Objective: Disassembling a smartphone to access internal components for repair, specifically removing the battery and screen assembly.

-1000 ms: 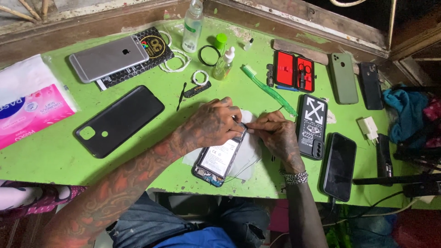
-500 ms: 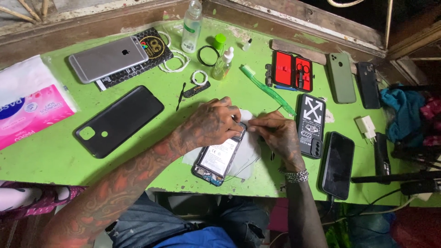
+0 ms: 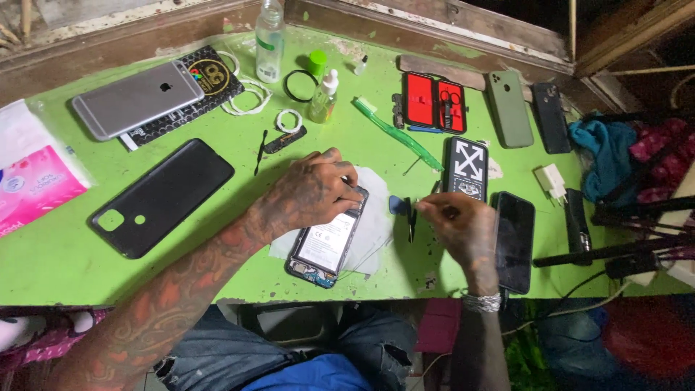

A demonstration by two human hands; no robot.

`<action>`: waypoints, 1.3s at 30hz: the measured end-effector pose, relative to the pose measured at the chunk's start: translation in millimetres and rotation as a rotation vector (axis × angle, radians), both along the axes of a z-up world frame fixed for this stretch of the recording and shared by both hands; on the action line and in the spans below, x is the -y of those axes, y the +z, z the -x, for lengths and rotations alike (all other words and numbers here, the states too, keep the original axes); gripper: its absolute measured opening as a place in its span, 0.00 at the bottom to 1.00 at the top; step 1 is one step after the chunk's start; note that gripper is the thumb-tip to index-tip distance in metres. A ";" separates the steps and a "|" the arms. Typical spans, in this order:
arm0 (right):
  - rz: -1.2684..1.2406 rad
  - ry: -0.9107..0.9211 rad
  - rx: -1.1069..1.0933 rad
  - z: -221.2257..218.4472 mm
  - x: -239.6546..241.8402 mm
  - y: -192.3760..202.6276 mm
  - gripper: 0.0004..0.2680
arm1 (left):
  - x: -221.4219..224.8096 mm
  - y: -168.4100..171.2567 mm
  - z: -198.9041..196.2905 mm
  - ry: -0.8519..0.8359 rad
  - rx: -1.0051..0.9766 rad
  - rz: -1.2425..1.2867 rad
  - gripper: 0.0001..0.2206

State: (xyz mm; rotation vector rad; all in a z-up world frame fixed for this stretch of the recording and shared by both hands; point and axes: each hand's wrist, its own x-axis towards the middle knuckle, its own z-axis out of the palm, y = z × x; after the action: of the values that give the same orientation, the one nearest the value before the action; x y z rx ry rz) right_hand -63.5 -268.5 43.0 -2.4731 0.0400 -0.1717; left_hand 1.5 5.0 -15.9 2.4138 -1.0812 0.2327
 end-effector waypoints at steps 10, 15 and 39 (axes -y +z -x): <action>0.101 -0.012 -0.159 -0.4 -25.9 5.3 0.08 | -2.6 14.6 2.8 -0.019 -0.025 -0.037 0.06; 0.091 0.036 -0.236 -6.0 -26.5 3.0 0.12 | -2.0 15.2 2.4 -0.025 -0.023 -0.027 0.05; 0.378 -0.121 -0.183 -8.4 -30.8 -53.6 0.04 | -2.6 18.1 5.1 -0.028 -0.009 -0.029 0.05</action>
State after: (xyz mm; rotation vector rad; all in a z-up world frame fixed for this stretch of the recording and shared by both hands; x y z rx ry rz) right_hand -55.1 -237.7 -10.6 -2.8593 0.2569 -0.0023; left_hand -3.6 7.7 2.2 2.4212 -1.1207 0.1981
